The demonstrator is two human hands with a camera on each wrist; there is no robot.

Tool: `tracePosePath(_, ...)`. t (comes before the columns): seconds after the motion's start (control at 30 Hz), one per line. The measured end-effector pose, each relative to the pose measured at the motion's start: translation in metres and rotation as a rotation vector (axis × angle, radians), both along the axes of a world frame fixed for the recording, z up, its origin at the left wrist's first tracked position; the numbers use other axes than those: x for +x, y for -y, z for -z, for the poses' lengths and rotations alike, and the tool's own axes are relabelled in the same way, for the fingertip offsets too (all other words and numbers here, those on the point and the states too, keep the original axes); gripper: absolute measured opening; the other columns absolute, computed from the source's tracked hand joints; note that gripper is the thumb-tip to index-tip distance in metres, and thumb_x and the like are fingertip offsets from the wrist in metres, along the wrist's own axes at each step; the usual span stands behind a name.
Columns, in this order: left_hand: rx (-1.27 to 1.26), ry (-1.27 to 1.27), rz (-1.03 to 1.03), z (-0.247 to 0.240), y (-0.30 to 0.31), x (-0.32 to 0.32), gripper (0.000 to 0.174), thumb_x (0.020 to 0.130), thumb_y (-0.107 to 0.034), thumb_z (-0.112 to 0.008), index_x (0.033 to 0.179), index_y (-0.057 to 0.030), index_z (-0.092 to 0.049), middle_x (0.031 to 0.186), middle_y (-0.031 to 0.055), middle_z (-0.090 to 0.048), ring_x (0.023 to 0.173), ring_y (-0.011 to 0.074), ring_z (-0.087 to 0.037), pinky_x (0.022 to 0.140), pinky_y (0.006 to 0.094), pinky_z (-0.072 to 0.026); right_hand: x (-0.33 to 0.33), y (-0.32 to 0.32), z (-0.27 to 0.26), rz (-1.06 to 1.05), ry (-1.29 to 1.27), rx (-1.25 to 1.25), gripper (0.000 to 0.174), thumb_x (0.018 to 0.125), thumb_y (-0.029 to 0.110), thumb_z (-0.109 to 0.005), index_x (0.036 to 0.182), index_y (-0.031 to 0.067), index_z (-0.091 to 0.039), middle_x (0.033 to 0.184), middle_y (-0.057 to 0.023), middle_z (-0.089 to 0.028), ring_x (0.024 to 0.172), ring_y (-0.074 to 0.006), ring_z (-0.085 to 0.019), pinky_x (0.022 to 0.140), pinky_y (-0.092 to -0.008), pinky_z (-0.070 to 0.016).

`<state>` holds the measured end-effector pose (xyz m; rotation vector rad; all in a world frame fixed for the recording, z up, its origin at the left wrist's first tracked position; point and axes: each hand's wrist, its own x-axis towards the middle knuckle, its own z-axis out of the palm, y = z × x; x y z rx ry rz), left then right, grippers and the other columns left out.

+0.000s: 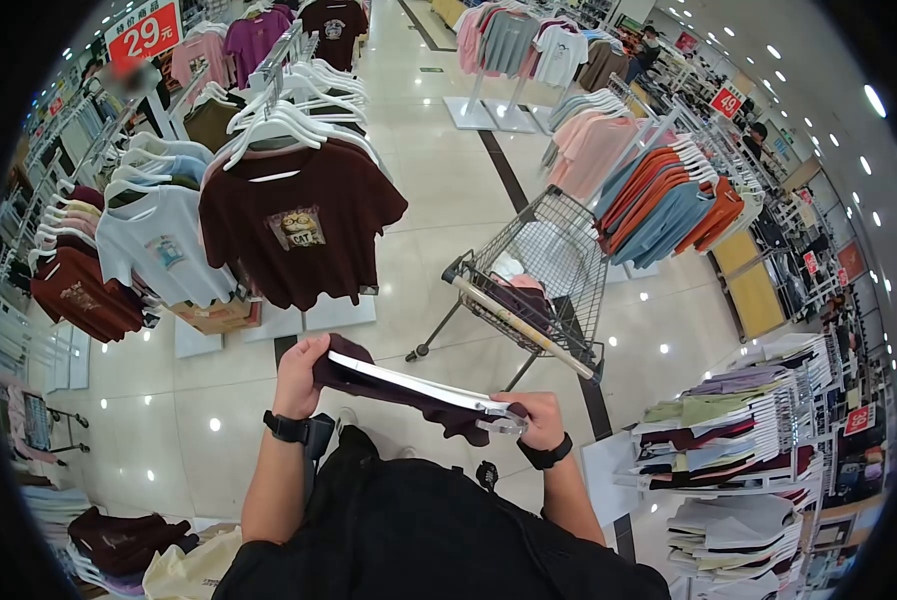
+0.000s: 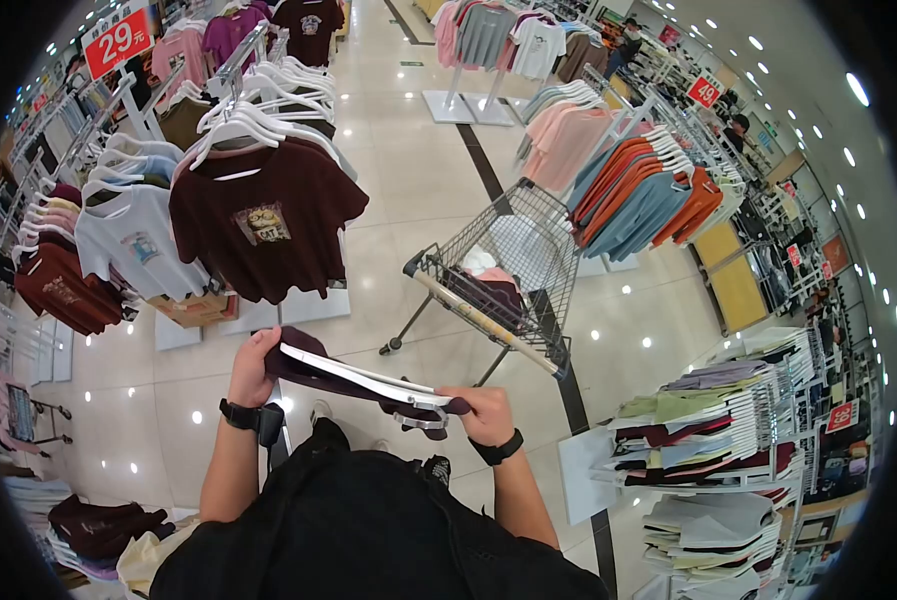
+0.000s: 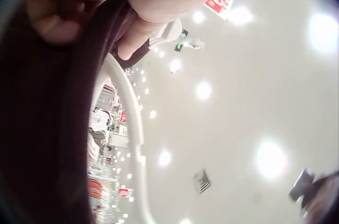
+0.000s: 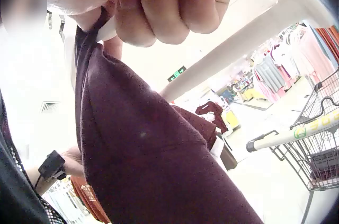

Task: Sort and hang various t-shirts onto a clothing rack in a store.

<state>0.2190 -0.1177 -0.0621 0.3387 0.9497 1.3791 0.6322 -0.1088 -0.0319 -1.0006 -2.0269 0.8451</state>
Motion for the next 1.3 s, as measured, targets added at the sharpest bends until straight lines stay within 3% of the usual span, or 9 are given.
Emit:
tracePosePath(0.3, 0.142, -1.081, 0.005, -0.008, 0.006, 0.018, 0.019, 0.09, -0.012, -0.08, 0.086, 0.0042, -0.071, 0.081, 0.0017, -0.062, 0.072, 0.0078, -0.058, 0.064, 0.0244, -0.0454, -0.047, -0.011, 0.003, -0.052, 0.206, 0.162, 0.032, 0.082, 0.01, -0.068, 0.111, 0.0161, -0.081, 0.085, -0.0078, -0.077, 0.066, -0.026, -0.071, 0.058, -0.0353, -0.0553)
tracePosePath(0.47, 0.282, -0.893, 0.104, 0.002, -0.001, 0.025, 0.014, 0.086, -0.009, -0.081, 0.087, 0.0003, -0.071, 0.1, 0.0065, -0.063, 0.097, 0.0217, -0.06, 0.091, 0.0325, -0.0462, -0.073, -0.016, 0.017, 0.05, 0.23, 0.175, 0.024, 0.088, 0.016, -0.071, 0.11, 0.018, -0.081, 0.088, -0.0076, -0.077, 0.067, -0.0263, -0.072, 0.06, -0.0348, -0.0554)
tracePosePath(0.8, 0.576, -0.976, 0.506, 0.008, -0.062, -0.05, 0.025, 0.087, -0.01, -0.08, 0.095, -0.0027, -0.058, 0.086, 0.0107, -0.066, 0.079, 0.0246, -0.064, 0.072, 0.0333, -0.0507, -0.125, -0.047, 0.015, 0.334, 0.17, -0.111, 0.019, 0.092, 0.015, -0.068, 0.106, 0.0139, -0.081, 0.087, -0.0078, -0.077, 0.072, -0.0296, -0.071, 0.065, -0.0344, -0.0548)
tracePosePath(0.9, 0.474, -1.013, 0.473, 0.008, -0.084, -0.073, 0.031, 0.092, -0.014, -0.079, 0.095, -0.0032, -0.05, 0.075, 0.0085, -0.059, 0.069, 0.0192, -0.058, 0.067, 0.0326, -0.0476, -0.148, -0.071, 0.01, 0.426, 0.234, 0.349, 0.017, 0.095, 0.004, -0.063, 0.105, 0.0041, -0.077, 0.092, -0.0128, -0.071, 0.077, -0.0253, -0.068, 0.072, -0.0329, -0.0531)
tracePosePath(1.0, 0.502, -1.036, 0.417, 0.001, -0.103, -0.105, 0.032, 0.091, -0.014, -0.08, 0.092, -0.0029, -0.05, 0.074, 0.0085, -0.058, 0.068, 0.0184, -0.056, 0.065, 0.032, -0.0462, -0.15, -0.088, 0.031, 0.922, -0.002, -0.022, 0.015, 0.096, 0.009, -0.061, 0.107, 0.0027, -0.068, 0.097, -0.0061, -0.069, 0.084, -0.0213, -0.066, 0.075, -0.0342, -0.0528)
tracePosePath(1.03, 0.509, -1.031, 0.363, 0.005, -0.108, -0.12, 0.033, 0.09, -0.015, -0.081, 0.091, -0.0029, -0.05, 0.075, 0.0094, -0.058, 0.068, 0.0195, -0.056, 0.064, 0.0317, -0.0456, -0.154, -0.097, 0.034, 0.925, 0.001, -0.022, 0.015, 0.096, 0.009, -0.061, 0.107, 0.0027, -0.068, 0.097, -0.0061, -0.069, 0.084, -0.0213, -0.066, 0.075, -0.0342, -0.0528)
tracePosePath(1.1, 0.515, -0.912, 0.233, 0.02, -0.113, -0.142, 0.037, 0.086, -0.017, -0.085, 0.087, -0.0031, -0.051, 0.073, 0.0111, -0.059, 0.065, 0.0234, -0.056, 0.062, 0.0319, -0.0448, -0.156, -0.112, 0.043, 0.912, -0.647, -0.544, 0.019, 0.1, 0.017, -0.058, 0.112, 0.0053, -0.067, 0.101, -0.0048, -0.071, 0.088, -0.0215, -0.069, 0.076, -0.0359, -0.0553)
tracePosePath(1.17, 0.62, -1.171, 0.278, 0.01, -0.116, -0.174, 0.039, 0.084, -0.018, -0.087, 0.083, -0.0042, -0.05, 0.069, 0.0099, -0.056, 0.061, 0.0245, -0.054, 0.058, 0.0324, -0.0435, -0.158, -0.131, 0.07, 0.558, -1.114, -0.817, 0.022, 0.103, 0.02, -0.056, 0.117, 0.0068, -0.067, 0.108, -0.006, -0.073, 0.093, -0.0237, -0.071, 0.078, -0.0395, -0.058)
tracePosePath(1.3, 0.588, -1.262, 0.287, 0.0, -0.116, -0.198, 0.043, 0.08, -0.023, -0.089, 0.079, -0.0071, -0.05, 0.067, 0.0104, -0.059, 0.057, 0.0295, -0.058, 0.056, 0.0358, -0.0469, -0.198, -0.155, 0.06, 0.604, -1.023, -0.731, 0.018, 0.101, 0.014, -0.057, 0.111, 0.0037, -0.068, 0.104, -0.0078, -0.073, 0.091, -0.0209, -0.071, 0.079, -0.0368, -0.0582)
